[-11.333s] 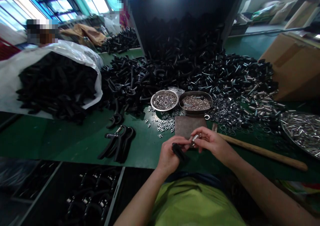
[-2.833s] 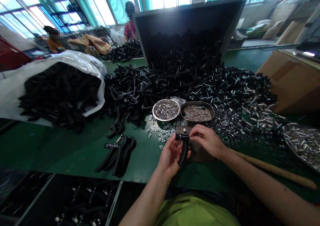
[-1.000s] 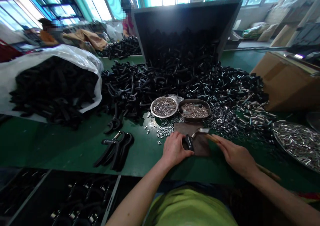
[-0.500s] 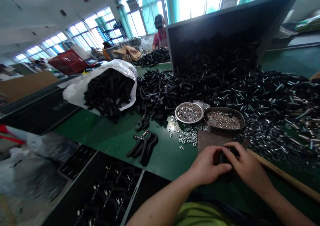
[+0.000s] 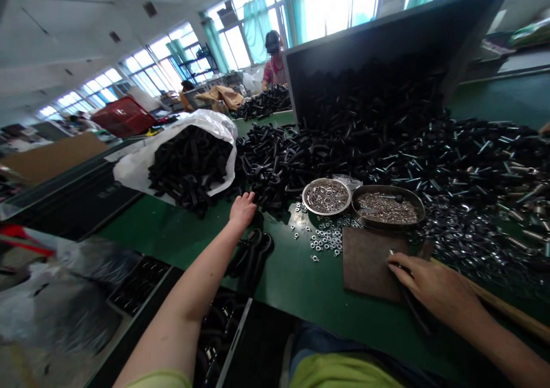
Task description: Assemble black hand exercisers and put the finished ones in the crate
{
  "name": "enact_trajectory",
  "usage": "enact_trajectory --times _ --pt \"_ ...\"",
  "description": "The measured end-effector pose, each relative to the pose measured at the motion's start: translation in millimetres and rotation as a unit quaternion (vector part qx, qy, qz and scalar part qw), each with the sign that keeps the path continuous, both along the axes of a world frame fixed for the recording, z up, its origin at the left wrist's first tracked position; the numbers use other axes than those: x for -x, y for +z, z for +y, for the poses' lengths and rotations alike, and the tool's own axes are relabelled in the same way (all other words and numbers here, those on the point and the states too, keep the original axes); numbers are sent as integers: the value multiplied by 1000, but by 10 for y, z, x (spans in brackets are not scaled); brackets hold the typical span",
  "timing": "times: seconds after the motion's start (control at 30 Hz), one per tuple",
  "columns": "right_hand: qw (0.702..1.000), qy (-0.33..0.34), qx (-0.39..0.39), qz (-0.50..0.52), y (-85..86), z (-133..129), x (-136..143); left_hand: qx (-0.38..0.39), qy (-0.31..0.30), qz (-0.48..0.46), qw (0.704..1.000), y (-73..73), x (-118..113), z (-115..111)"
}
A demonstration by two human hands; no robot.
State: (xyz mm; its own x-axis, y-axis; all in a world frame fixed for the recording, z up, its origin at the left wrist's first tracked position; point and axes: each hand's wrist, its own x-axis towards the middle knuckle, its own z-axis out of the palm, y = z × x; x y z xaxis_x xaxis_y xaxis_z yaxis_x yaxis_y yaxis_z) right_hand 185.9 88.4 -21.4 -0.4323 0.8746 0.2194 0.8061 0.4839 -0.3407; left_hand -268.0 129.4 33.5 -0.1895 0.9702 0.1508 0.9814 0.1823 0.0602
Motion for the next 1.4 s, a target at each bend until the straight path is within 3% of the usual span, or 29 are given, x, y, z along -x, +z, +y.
enact_trajectory --times 0.1,0.17,0.27,0.33,0.37,0.43,0.47,0.53,0.57,0.67,0.77,0.93,1.0,1.13,1.2,1.23,1.3,1.37,1.4 --pt "997 14 75 6 97 12 -25 -22 -27 13 999 104 17 -19" --pt "990 -4 120 76 174 -8 -20 -88 -14 -12 996 212 -87 -51" --pt "957 -61 183 218 293 -93 61 -220 43 -198 954 312 -568 -222" --pt "929 -103 202 292 376 -174 160 -219 27 -431 875 297 -1090 -440" --pt "920 -115 197 318 418 -219 215 -181 8 -559 809 266 -1376 -566" --pt "911 -121 173 354 499 -310 320 -35 -16 -737 674 184 -1915 -808" --pt "909 -117 161 366 536 -354 365 25 -26 -782 622 145 -2139 -908" --pt "907 -103 147 380 596 -434 431 88 -36 -824 559 99 -2464 -1050" --pt "910 -94 139 379 619 -468 451 98 -34 -831 546 96 -2565 -1092" --pt "930 -64 84 352 665 -543 472 99 -6 -824 558 146 -2696 -1148" --pt "944 -50 39 323 690 -589 471 93 4 -791 605 179 -2708 -1171" --pt "958 -22 27 284 710 -611 483 79 -36 -738 669 106 -2660 -1233" --pt "960 13 32 277 717 -586 463 105 -29 -741 663 87 -2620 -1242" --pt "959 142 -17 243 700 -515 353 164 -5 -793 586 81 -2546 -1211" --pt "959 146 -42 240 655 -492 299 166 -10 -796 583 81 -2518 -1185" --pt "960 119 -17 252 624 -483 281 148 -20 -781 606 84 -2504 -1172" --pt "947 54 132 288 559 -453 273 85 -54 -721 685 97 -2467 -1148" --pt "892 24 323 316 515 -402 299 37 -103 -656 747 114 -2426 -1127" --pt "860 35 395 322 508 -371 324 36 -125 -634 762 120 -2409 -1120"
